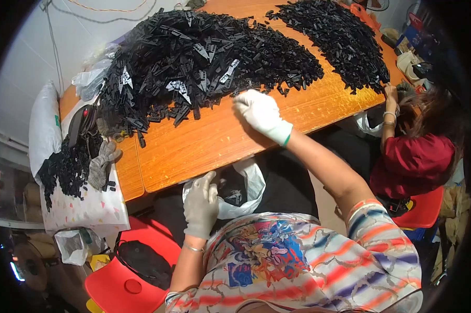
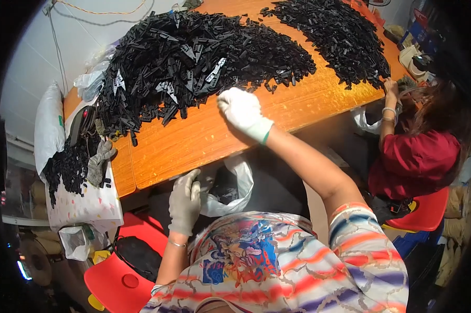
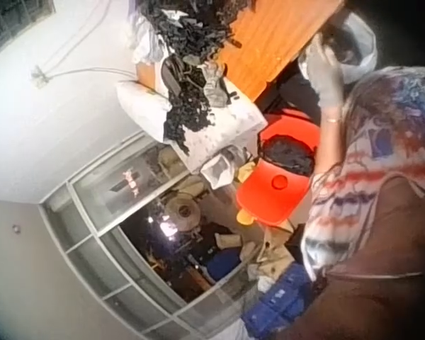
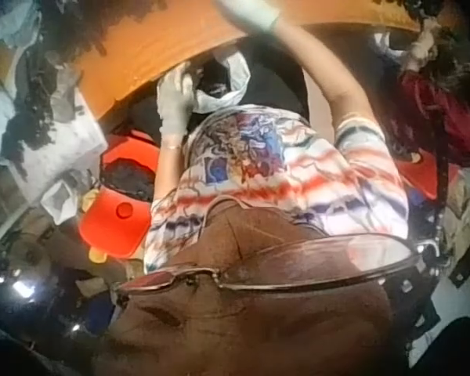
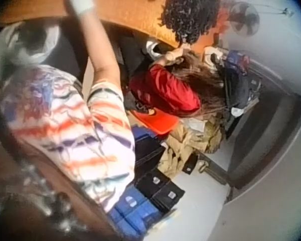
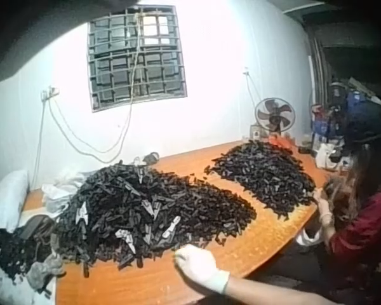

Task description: Sorting and inspecting small black plastic components on a work table and placing them into a bag.

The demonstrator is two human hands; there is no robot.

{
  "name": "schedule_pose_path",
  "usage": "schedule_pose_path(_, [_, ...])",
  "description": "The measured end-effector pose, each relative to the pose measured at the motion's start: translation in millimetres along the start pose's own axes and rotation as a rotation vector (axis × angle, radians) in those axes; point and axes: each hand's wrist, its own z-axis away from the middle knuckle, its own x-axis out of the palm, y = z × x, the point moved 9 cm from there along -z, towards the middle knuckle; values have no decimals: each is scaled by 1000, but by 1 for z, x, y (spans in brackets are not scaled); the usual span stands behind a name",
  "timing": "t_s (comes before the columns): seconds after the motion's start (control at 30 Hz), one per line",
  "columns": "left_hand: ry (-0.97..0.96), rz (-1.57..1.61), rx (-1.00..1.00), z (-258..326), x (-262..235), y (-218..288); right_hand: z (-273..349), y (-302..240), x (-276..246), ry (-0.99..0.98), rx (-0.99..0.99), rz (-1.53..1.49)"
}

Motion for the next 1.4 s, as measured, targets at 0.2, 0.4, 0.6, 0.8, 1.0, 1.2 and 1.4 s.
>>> schedule_pose_path(0.2, [188, -43, 35, -36, -26, 0, -35, 15, 9, -53, 21, 278])
schedule_pose_path(0.4, [139, -164, -191, -126, -36, -44, -38, 3, 25, -40, -12, 279])
schedule_pose_path(0.6, [91, -302, -288, -158, -26, -60, -26, -4, 31, -123, -105, 310])
schedule_pose_path(0.8, [182, -171, -91, -150, -27, -52, -15, -2, 18, -171, -149, 71])
schedule_pose_path(1.0, [207, -145, -156, -142, -30, -53, -15, 2, 13, -281, 95, 97])
schedule_pose_path(1.2, [409, 387, -282, -119, -24, -98, -15, 8, 6, -163, 88, 40])
schedule_pose_path(1.4, [237, 1173, -313, -104, -5, -75, -10, 17, 13, -301, 174, -207])
